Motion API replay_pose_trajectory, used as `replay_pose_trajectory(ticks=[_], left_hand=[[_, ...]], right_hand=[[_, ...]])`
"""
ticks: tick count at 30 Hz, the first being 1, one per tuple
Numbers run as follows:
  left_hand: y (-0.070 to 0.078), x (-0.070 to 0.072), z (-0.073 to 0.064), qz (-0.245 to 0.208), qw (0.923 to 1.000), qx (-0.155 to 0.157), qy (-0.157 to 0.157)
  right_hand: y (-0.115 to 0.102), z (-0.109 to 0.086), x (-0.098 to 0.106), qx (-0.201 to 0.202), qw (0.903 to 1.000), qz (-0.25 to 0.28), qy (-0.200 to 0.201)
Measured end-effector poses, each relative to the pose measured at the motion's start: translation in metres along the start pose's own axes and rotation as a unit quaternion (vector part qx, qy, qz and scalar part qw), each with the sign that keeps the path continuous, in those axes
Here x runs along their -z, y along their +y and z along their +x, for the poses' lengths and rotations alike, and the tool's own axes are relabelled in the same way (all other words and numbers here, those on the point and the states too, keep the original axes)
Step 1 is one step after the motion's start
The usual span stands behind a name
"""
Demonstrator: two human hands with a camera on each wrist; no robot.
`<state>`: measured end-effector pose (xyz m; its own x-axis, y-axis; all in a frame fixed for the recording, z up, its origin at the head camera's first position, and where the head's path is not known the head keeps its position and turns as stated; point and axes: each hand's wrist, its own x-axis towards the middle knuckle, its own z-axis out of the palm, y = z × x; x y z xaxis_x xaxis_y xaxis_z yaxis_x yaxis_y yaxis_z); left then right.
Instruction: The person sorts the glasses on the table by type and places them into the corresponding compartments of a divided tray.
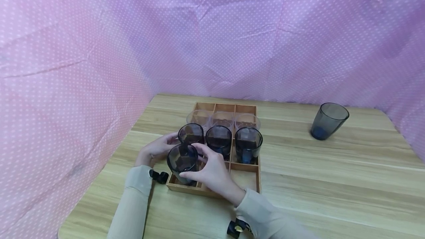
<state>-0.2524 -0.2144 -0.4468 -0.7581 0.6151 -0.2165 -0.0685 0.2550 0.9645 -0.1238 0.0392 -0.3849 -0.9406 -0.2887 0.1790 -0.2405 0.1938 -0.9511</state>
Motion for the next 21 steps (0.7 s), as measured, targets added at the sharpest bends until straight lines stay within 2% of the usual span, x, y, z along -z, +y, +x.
replay_pose_trajectory(ticks=[8, 21], left_hand=[[0.0036, 0.0006, -0.0007, -0.003, 0.9999, 0.014, 0.005], [0.004, 0.006, 0.0012, 0.015, 0.9998, 0.001, -0.011]], right_hand=[[0.0021, 0.001, -0.004, -0.001, 0.9997, -0.024, 0.004], [0.0056, 0.0058, -0.0094, -0.014, 0.9994, -0.03, 0.004]])
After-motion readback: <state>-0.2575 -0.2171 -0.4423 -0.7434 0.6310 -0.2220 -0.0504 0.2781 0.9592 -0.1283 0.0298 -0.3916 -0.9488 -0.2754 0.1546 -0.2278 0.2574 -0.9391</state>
